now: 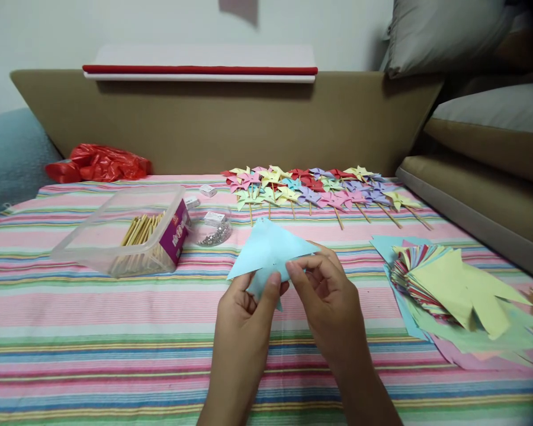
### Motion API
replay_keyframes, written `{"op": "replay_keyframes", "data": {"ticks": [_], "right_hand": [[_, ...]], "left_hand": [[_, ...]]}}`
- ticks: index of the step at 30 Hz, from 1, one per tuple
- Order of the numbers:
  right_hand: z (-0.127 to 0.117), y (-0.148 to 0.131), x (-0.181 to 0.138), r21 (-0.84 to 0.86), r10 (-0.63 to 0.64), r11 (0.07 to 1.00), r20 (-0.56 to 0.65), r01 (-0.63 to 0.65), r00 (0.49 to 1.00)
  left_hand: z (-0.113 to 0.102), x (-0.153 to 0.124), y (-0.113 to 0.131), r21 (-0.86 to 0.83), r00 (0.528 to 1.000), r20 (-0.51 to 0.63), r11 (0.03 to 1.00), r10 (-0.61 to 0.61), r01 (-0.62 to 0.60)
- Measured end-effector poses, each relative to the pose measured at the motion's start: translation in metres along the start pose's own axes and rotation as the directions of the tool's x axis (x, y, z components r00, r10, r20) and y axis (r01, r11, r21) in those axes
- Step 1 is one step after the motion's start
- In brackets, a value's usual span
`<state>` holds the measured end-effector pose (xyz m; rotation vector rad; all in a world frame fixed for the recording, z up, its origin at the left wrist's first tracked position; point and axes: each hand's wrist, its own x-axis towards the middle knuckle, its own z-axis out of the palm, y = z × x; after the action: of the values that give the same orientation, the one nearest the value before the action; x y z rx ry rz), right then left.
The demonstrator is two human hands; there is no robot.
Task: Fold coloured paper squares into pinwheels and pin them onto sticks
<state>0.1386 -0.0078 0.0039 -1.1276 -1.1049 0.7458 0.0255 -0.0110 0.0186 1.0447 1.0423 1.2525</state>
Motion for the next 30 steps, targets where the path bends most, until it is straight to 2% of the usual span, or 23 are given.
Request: {"op": "replay_keyframes", "data": {"ticks": [7,10,13,17,18,19,21,24,26,30], "right_hand": [[-0.001,-0.005,-0.002,-0.119,-0.037,0.992,-0.005,0.036,0.999],[0.0,-0.005,-0.002,-0.102,-0.028,0.994,0.009,0.029,1.0],[0.003,-0.004,-0.002,-0.005,-0.003,1.0,0.005,0.003,1.0],[0.001,-0.006,0.0,0.256,0.028,0.966,-0.189,0.022,0.982],[-0.001,-0.007,0.001,0.294,0.062,0.956,-0.192,-0.003,0.979],[-0.005,-0.008,0.002,0.306,0.103,0.951,-0.156,-0.051,0.982],[-0.015,-0.011,0.004,0.28,0.199,0.941,0.003,-0.192,0.98],[-0.028,-0.014,0.005,0.229,0.294,0.908,0.248,-0.35,0.923],[-0.034,-0.015,0.004,0.2,0.305,0.901,0.339,-0.385,0.89],[-0.038,-0.019,0.004,0.133,0.284,0.922,0.406,-0.364,0.869]], "left_hand": [[-0.001,0.0,0.003,0.033,0.999,-0.038,0.999,-0.011,0.012],[0.0,0.0,0.004,0.028,0.999,-0.047,1.0,-0.002,0.004],[0.0,-0.001,0.006,0.071,0.995,-0.098,0.997,0.007,0.0],[-0.004,0.0,0.012,0.097,0.995,-0.089,0.994,0.055,-0.046],[-0.006,0.0,0.014,0.087,0.996,-0.067,0.995,0.064,-0.058],[-0.007,0.001,0.016,0.077,0.997,-0.04,0.995,0.065,-0.061],[-0.011,0.001,0.019,0.065,0.999,0.024,0.997,0.046,-0.048],[-0.017,0.0,0.021,0.104,0.991,0.132,0.994,0.015,-0.028],[-0.02,-0.001,0.019,0.142,0.983,0.181,0.99,-0.006,-0.02],[-0.023,0.0,0.017,0.164,0.975,0.216,0.986,-0.046,0.01]]}}
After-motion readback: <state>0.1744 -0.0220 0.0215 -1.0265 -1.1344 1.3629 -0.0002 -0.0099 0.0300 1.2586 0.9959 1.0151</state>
